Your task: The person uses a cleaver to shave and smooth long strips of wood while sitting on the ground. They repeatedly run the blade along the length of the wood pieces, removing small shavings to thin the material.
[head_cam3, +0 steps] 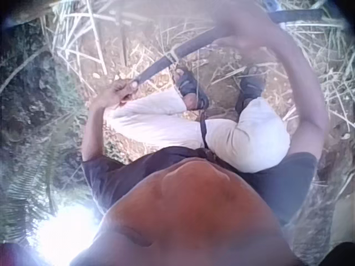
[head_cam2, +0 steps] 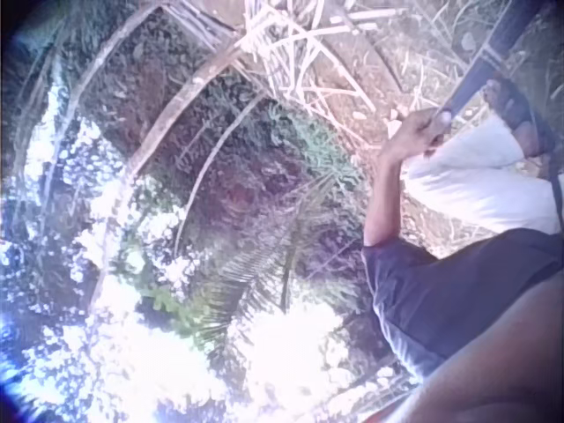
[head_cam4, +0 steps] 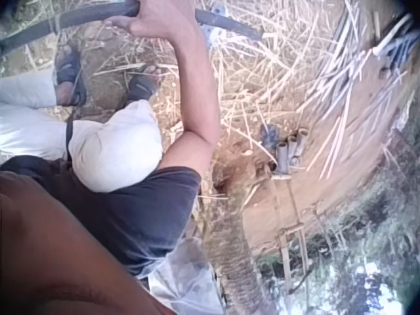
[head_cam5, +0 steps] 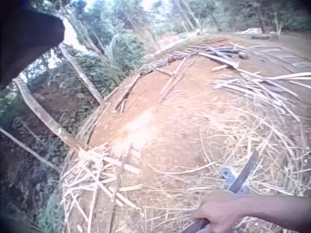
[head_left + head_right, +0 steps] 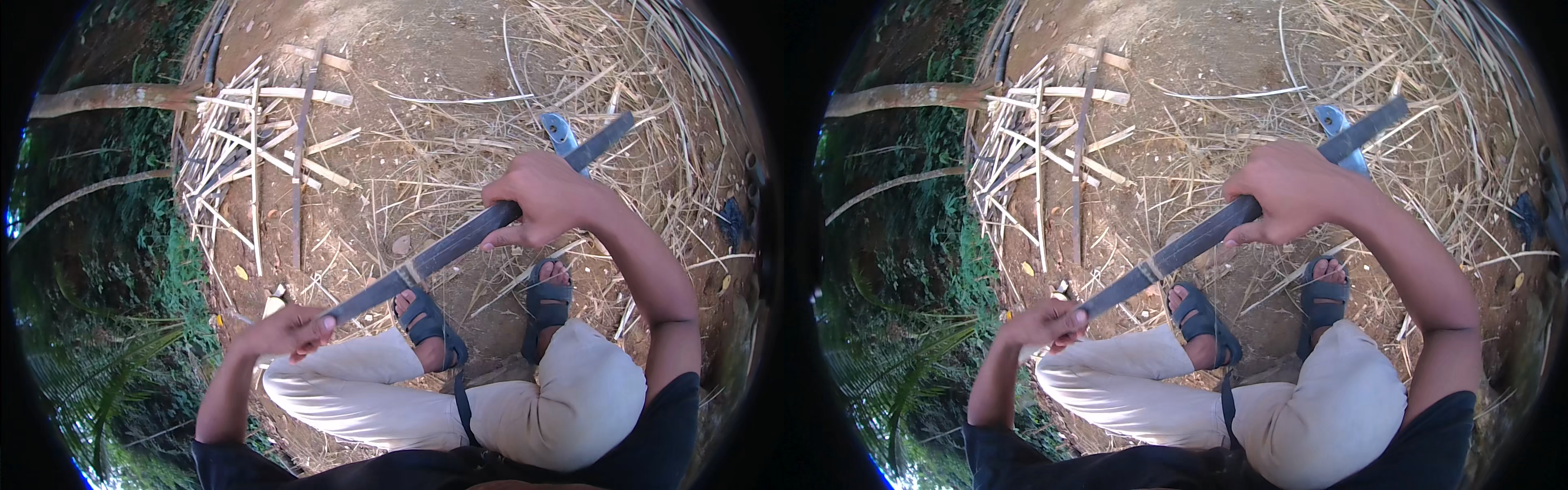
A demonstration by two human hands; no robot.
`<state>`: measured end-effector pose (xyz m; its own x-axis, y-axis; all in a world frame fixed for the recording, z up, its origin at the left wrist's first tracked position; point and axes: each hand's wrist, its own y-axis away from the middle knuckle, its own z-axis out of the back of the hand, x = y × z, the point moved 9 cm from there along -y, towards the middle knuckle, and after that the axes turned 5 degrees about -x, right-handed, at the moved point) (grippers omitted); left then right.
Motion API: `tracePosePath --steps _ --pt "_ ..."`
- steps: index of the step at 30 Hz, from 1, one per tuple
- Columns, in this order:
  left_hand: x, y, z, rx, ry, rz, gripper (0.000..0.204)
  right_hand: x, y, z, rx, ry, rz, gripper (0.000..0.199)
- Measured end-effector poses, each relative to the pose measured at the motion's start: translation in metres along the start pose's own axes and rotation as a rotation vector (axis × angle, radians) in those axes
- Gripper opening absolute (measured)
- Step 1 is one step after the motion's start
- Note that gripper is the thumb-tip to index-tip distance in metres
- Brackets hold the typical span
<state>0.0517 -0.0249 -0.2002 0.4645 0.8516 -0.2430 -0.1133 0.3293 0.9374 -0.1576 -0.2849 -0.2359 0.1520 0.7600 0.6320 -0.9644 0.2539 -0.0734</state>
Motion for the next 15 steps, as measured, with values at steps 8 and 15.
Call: tracePosePath --steps 8,15 --pt "-0.014 -0.066 -0.118 0.151 0.856 0.064 0.05 -0.129 0.093 0.056 -1.088 0.243 -0.456 0.032" --pt "-0.039 -0.149 -0.173 0.248 1.138 -0.022 0.042 -0.227 0.21 -0.158 -0.015 0.317 -1.067 0.058"
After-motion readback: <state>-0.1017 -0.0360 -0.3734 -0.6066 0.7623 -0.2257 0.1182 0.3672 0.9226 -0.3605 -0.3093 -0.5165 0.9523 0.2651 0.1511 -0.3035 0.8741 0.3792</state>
